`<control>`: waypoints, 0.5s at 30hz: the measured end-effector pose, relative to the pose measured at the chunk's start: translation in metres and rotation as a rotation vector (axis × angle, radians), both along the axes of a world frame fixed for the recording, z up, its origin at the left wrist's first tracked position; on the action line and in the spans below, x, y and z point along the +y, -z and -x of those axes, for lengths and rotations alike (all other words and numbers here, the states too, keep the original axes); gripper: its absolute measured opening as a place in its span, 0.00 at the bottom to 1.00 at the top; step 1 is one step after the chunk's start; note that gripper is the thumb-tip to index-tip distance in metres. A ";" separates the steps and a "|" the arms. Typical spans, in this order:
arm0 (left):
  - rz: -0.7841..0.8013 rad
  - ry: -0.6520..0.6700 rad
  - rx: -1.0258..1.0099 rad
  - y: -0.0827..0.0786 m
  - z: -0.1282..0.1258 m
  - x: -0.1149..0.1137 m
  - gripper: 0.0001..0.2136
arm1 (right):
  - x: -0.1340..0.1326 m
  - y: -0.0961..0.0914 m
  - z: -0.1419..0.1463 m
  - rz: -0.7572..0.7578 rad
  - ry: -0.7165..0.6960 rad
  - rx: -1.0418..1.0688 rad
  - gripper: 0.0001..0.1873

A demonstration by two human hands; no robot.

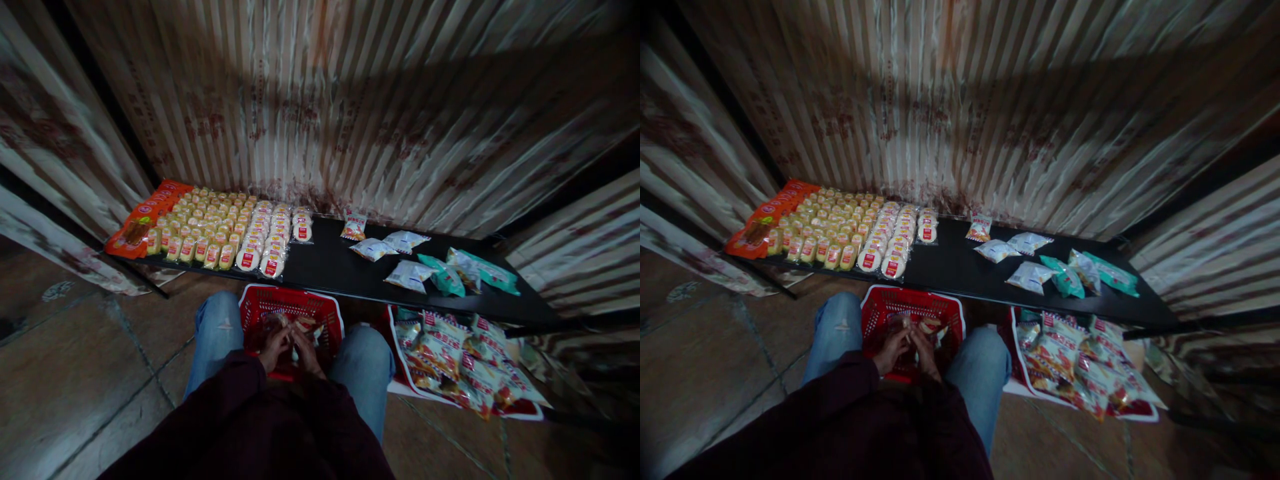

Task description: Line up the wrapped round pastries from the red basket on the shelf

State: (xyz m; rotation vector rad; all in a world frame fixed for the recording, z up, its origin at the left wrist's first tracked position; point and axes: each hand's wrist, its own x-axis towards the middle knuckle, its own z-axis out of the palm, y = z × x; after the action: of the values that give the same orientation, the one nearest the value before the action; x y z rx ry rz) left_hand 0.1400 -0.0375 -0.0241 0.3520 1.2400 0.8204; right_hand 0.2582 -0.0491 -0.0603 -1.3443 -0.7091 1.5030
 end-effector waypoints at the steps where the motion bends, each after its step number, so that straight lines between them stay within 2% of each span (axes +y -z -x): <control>1: 0.014 -0.019 -0.003 -0.001 0.000 0.001 0.17 | 0.000 0.001 -0.001 -0.021 -0.010 -0.006 0.31; 3: 0.055 -0.078 -0.012 -0.001 0.001 0.002 0.14 | 0.001 0.001 -0.003 -0.033 -0.008 -0.014 0.29; 7: 0.162 -0.177 -0.026 0.001 0.003 0.006 0.12 | 0.001 0.004 -0.002 0.067 0.071 0.080 0.28; 11: 0.220 -0.188 -0.031 0.003 0.005 0.007 0.14 | 0.000 0.013 0.001 0.075 0.146 0.043 0.28; 15: 0.238 -0.194 -0.024 0.002 0.006 0.007 0.14 | 0.000 0.017 0.001 0.059 0.187 -0.042 0.23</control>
State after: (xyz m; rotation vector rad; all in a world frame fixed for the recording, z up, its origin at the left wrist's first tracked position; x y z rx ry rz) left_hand 0.1342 -0.0301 -0.0263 0.0300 1.3471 0.8281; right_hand 0.2574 -0.0491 -0.0773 -1.4490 -0.5526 1.3591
